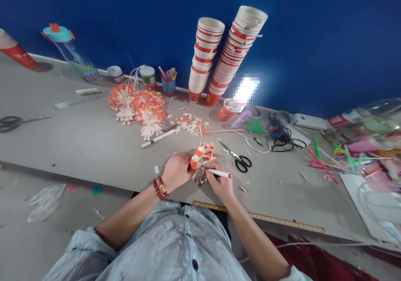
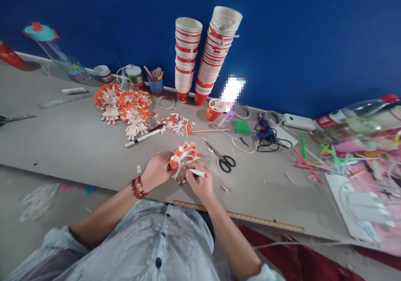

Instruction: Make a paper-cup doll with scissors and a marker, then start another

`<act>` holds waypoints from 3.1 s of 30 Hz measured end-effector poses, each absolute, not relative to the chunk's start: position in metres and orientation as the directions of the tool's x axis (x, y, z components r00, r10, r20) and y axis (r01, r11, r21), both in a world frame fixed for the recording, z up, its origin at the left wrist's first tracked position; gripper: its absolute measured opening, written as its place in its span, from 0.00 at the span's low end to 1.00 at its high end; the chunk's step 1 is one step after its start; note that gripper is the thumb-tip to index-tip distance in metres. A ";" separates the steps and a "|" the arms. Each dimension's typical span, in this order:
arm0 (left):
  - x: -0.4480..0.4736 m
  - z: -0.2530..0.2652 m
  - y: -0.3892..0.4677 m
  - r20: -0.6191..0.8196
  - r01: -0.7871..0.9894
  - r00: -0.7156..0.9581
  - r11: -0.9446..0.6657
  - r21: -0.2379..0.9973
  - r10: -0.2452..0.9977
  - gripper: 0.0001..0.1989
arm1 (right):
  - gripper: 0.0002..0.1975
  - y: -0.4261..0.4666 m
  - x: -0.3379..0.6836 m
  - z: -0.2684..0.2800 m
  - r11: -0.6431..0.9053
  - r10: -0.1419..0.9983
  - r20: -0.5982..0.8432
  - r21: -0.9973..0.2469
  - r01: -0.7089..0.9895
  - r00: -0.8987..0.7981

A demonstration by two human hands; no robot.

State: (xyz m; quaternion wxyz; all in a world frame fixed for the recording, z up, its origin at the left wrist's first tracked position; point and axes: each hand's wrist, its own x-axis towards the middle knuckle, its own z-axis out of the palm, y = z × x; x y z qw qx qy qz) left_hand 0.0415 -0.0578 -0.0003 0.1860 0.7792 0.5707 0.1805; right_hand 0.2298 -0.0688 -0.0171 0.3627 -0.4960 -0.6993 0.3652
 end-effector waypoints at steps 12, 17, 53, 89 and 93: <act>0.042 0.005 -0.059 0.042 0.843 0.287 -0.273 0.463 0.957 0.09 | 0.05 -0.069 0.229 -0.015 0.244 0.958 0.148 -0.874 0.420 -0.247; 0.042 0.006 -0.059 0.034 0.845 0.283 -0.266 0.463 0.959 0.09 | 0.06 -0.070 0.229 -0.016 0.238 0.959 0.144 -0.877 0.417 -0.245; 0.041 0.005 -0.059 0.022 0.852 0.282 -0.261 0.454 0.959 0.08 | 0.07 -0.071 0.232 -0.017 0.214 0.966 0.146 -0.913 0.347 -0.212; 0.042 0.007 -0.059 0.014 0.852 0.284 -0.259 0.456 0.959 0.07 | 0.05 -0.069 0.230 -0.018 0.211 0.968 0.122 -0.870 0.447 -0.218; 0.042 0.006 -0.059 0.013 0.853 0.287 -0.261 0.453 0.958 0.07 | 0.06 -0.069 0.230 -0.017 0.210 0.970 0.124 -0.865 0.456 -0.211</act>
